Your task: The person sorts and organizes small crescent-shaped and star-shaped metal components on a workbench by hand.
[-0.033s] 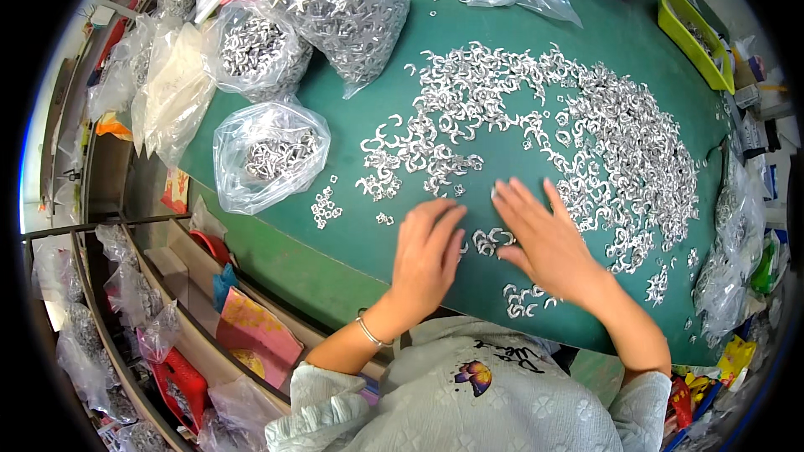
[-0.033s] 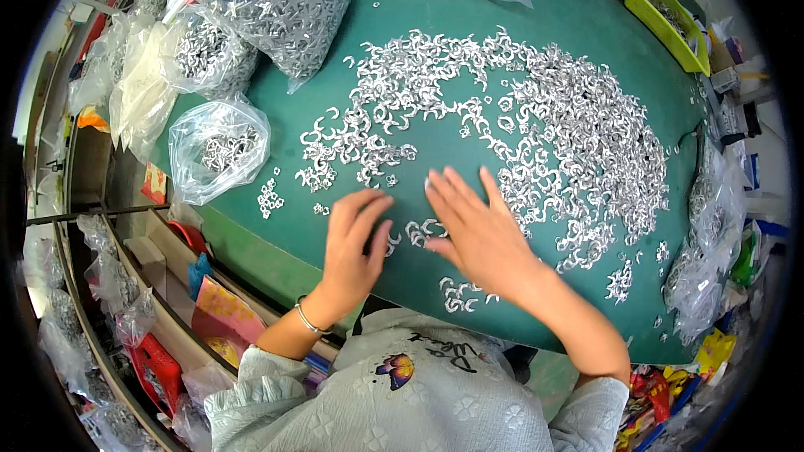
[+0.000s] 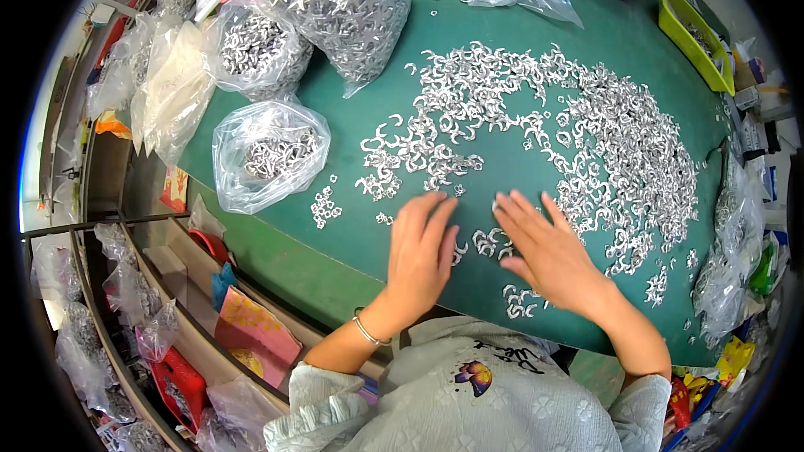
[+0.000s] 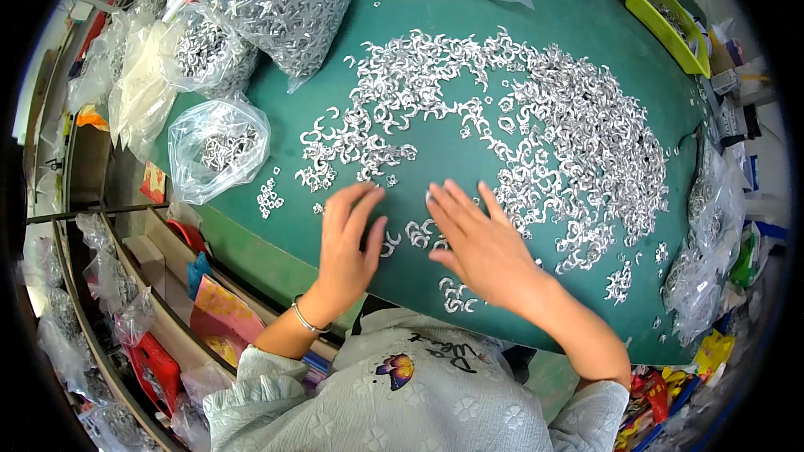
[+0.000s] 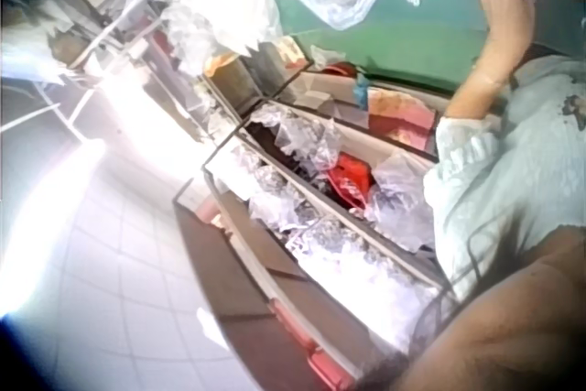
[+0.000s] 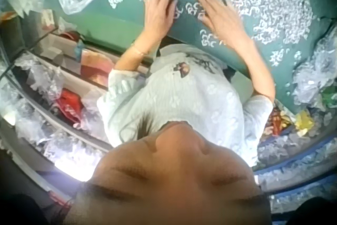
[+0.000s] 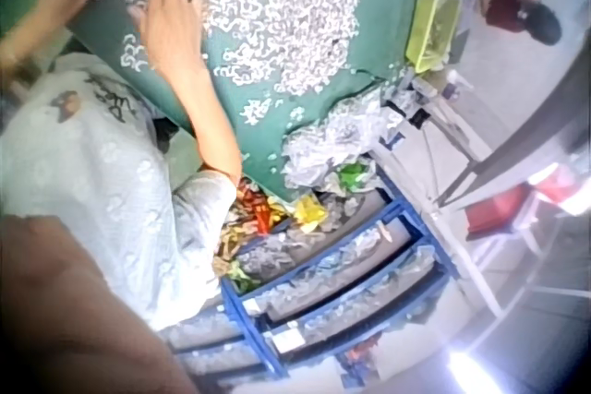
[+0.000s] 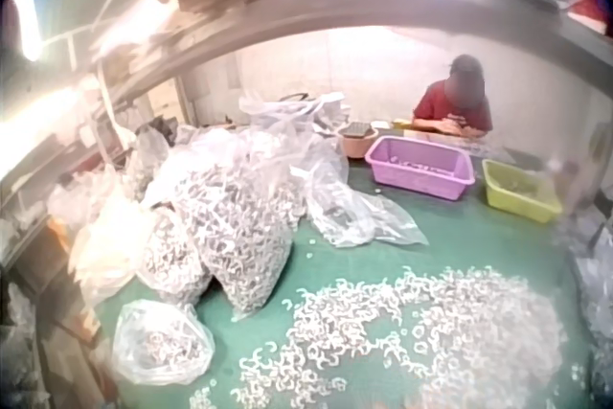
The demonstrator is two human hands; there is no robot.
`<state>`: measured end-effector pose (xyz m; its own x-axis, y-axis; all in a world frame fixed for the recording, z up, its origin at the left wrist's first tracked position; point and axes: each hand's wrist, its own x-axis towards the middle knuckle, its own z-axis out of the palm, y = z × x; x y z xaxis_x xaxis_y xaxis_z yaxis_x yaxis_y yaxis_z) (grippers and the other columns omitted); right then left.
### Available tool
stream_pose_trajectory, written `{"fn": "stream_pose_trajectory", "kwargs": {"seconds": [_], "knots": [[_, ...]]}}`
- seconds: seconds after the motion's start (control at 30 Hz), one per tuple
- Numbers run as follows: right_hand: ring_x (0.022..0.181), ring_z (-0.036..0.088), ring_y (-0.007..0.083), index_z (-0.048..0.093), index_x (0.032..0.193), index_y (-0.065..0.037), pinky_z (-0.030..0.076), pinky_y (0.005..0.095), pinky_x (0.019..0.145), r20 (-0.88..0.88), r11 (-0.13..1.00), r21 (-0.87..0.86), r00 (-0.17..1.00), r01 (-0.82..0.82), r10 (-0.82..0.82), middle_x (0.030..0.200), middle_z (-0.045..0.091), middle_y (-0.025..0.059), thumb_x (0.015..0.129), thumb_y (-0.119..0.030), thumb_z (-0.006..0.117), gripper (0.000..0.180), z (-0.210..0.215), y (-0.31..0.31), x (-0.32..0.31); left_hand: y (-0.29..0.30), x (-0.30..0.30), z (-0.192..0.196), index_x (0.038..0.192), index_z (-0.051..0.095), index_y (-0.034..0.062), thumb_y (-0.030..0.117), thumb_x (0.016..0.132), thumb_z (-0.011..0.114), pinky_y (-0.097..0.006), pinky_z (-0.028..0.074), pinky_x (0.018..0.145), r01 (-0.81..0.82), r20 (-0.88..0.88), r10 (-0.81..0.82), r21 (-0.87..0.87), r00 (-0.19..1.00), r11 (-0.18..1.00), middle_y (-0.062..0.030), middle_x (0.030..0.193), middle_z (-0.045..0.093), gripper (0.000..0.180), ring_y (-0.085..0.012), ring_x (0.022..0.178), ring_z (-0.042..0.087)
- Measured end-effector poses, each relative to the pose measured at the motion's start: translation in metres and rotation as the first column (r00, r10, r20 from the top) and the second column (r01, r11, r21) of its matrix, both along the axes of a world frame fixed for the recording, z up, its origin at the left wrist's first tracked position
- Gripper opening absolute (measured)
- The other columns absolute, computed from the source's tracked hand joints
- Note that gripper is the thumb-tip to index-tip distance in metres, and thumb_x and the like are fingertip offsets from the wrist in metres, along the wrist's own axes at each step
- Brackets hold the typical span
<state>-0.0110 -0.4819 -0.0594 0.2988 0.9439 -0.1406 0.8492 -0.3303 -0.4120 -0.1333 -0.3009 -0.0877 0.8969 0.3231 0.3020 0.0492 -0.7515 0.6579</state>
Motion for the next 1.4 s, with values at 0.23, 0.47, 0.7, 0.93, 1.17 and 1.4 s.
{"fn": "stream_pose_trajectory", "kwargs": {"seconds": [0.23,0.47,0.7,0.93,1.17,1.4], "knots": [[0.142,0.031,0.0294,0.047,0.138,-0.002,0.021,0.0527,0.116,-0.004,0.972,0.225,0.998,0.065,-0.066,0.149,0.04,0.0099,0.093,-0.029,0.059,0.053,-0.006,0.039,0.033,0.014,0.016,-0.002,0.119,0.059,0.0042,0.002,0.081,0.068,-0.039,0.038,0.093,-0.058,-0.107,0.079,0.185,0.991,0.981,-0.0126,0.124,0.052,0.039,-0.0322,0.11,0.051],[0.144,0.025,0.0314,0.049,0.137,-0.006,0.016,0.0595,0.115,0.242,0.99,0.018,0.96,0.139,-0.139,0.15,0.038,0.0068,0.091,-0.029,0.062,0.053,-0.006,0.011,0.022,0.019,-0.003,-0.01,0.107,0.061,0.0008,0.0,0.079,0.069,-0.037,0.042,0.082,0.0,-0.029,0.002,0.053,1.0,0.999,-0.0123,0.111,0.055,0.029,-0.0279,0.096,0.055],[0.142,0.027,0.0341,0.053,0.134,-0.01,0.016,0.0601,0.113,0.174,0.952,0.158,0.942,0.262,-0.288,0.148,0.039,0.0097,0.089,-0.019,0.065,0.048,-0.003,-0.005,0.023,0.014,-0.001,-0.001,0.102,0.063,0.003,-0.002,0.079,0.069,-0.037,0.042,0.079,-0.064,-0.082,0.071,0.089,0.994,0.994,-0.0106,0.108,0.056,0.025,-0.0265,0.092,0.055],[0.133,0.04,0.0311,0.07,0.097,-0.011,0.019,0.0573,0.111,0.101,0.904,0.366,0.956,0.22,-0.274,0.132,0.054,0.0061,0.078,-0.007,0.072,0.019,-0.028,0.006,0.032,0.029,0.013,-0.005,0.103,0.062,0.0046,-0.002,0.079,0.069,-0.036,0.039,0.079,-0.088,0.013,0.087,0.184,0.996,0.979,-0.0088,0.103,0.056,0.026,-0.0268,0.09,0.054],[0.13,0.042,0.0312,0.067,0.088,-0.01,0.02,0.0577,0.11,0.093,0.897,0.375,0.953,0.235,-0.289,0.127,0.056,0.0058,0.077,-0.007,0.073,0.012,-0.029,0.007,0.029,0.03,0.013,-0.008,0.105,0.062,0.0043,-0.002,0.078,0.069,-0.037,0.039,0.08,-0.079,-0.023,0.084,0.174,0.996,0.982,-0.0085,0.101,0.057,0.028,-0.0267,0.091,0.054],[0.129,0.043,0.0303,0.065,0.083,-0.008,0.024,0.0553,0.108,0.088,0.919,0.332,0.963,0.211,-0.253,0.125,0.056,0.007,0.076,-0.006,0.073,0.011,-0.017,-0.001,0.016,0.025,0.005,0.0,0.096,0.066,0.0031,-0.003,0.077,0.071,-0.036,0.042,0.077,-0.105,0.054,0.1,0.094,0.993,0.99,-0.0088,0.104,0.058,0.02,-0.0268,0.09,0.056]]}}
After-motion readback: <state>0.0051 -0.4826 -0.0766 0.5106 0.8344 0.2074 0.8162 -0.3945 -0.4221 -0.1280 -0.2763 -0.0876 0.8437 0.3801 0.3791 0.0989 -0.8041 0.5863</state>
